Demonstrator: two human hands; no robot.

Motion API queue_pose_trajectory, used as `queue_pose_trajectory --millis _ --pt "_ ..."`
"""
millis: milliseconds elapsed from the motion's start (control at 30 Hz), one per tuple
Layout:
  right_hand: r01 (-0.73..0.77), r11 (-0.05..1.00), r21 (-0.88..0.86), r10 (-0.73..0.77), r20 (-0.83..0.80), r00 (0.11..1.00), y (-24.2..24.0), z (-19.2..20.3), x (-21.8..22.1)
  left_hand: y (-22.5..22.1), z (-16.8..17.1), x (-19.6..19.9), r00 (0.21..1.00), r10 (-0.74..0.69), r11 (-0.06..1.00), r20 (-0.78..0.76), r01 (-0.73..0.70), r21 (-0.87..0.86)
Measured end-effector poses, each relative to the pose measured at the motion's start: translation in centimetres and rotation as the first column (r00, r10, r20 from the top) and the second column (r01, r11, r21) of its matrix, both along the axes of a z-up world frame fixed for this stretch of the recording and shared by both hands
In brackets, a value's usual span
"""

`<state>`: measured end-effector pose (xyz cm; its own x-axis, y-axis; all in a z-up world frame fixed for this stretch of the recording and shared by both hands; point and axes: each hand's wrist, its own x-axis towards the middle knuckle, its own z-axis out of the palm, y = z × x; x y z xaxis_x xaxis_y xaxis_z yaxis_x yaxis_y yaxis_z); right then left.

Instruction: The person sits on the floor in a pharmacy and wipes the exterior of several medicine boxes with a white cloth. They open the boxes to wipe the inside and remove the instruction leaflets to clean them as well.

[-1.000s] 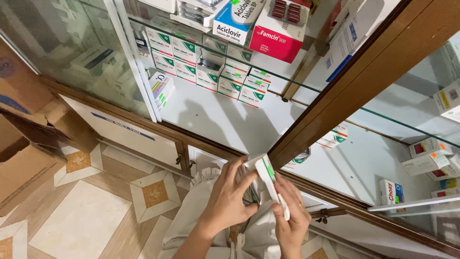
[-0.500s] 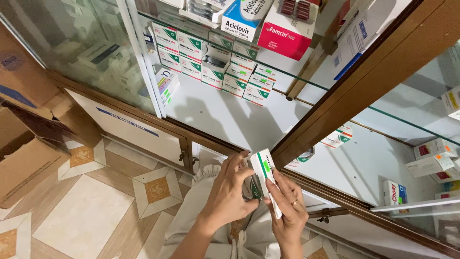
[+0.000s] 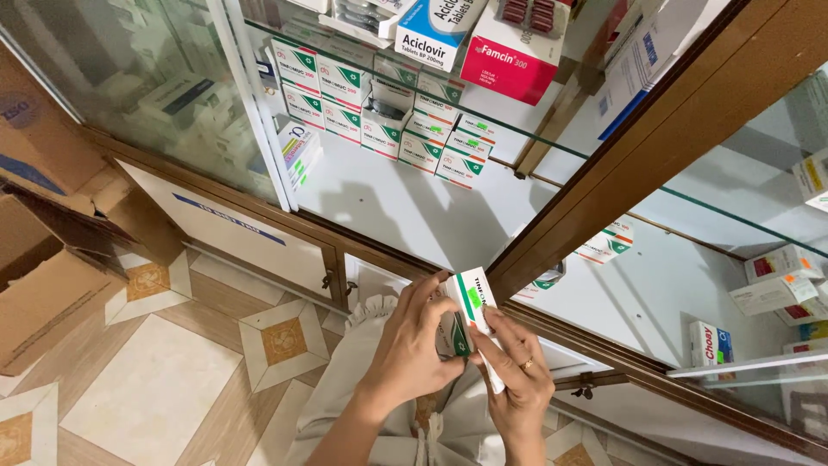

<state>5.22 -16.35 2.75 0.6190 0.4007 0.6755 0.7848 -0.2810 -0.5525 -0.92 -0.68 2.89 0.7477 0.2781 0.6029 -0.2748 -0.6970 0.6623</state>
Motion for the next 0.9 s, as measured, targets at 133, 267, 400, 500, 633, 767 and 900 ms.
queue_pose_trajectory --millis 133,267,400,500,633,767,900 --pt "-0.044 0.999 0.001 0.044 -0.047 0.998 -0.1 0.2 0.2 0.1 0.0 0.0 1.000 -0.006 1.000 0.029 0.007 -0.019" --pt "-0.090 0.995 -0.033 0.089 -0.030 0.996 0.1 0.7 0.1 0.3 1.1 -0.3 0.995 0.027 1.000 -0.091 -0.028 -0.008" --pt "-0.116 0.993 -0.033 0.115 -0.029 0.993 0.1 0.2 0.2 0.5 0.5 -0.3 0.997 0.067 0.998 -0.028 -0.067 -0.001" --pt "-0.074 0.997 -0.037 0.071 -0.085 0.994 0.0 -0.3 0.3 0.4 -0.3 -0.3 0.996 0.084 0.996 -0.008 -0.084 0.010" --pt "-0.018 0.998 -0.065 0.022 0.059 0.998 0.7 0.0 0.1 0.0 -0.4 -0.1 0.994 0.107 0.994 -0.028 -0.107 -0.012" --pt "-0.015 1.000 -0.018 0.013 -0.131 0.991 0.6 -0.9 0.1 -0.3 -0.6 0.1 0.991 0.133 0.991 -0.028 -0.134 -0.014" --pt "0.020 1.000 0.001 -0.019 -0.232 0.973 0.6 -3.3 0.6 0.1 -2.0 0.8 0.993 0.085 0.996 -0.082 -0.087 -0.026"
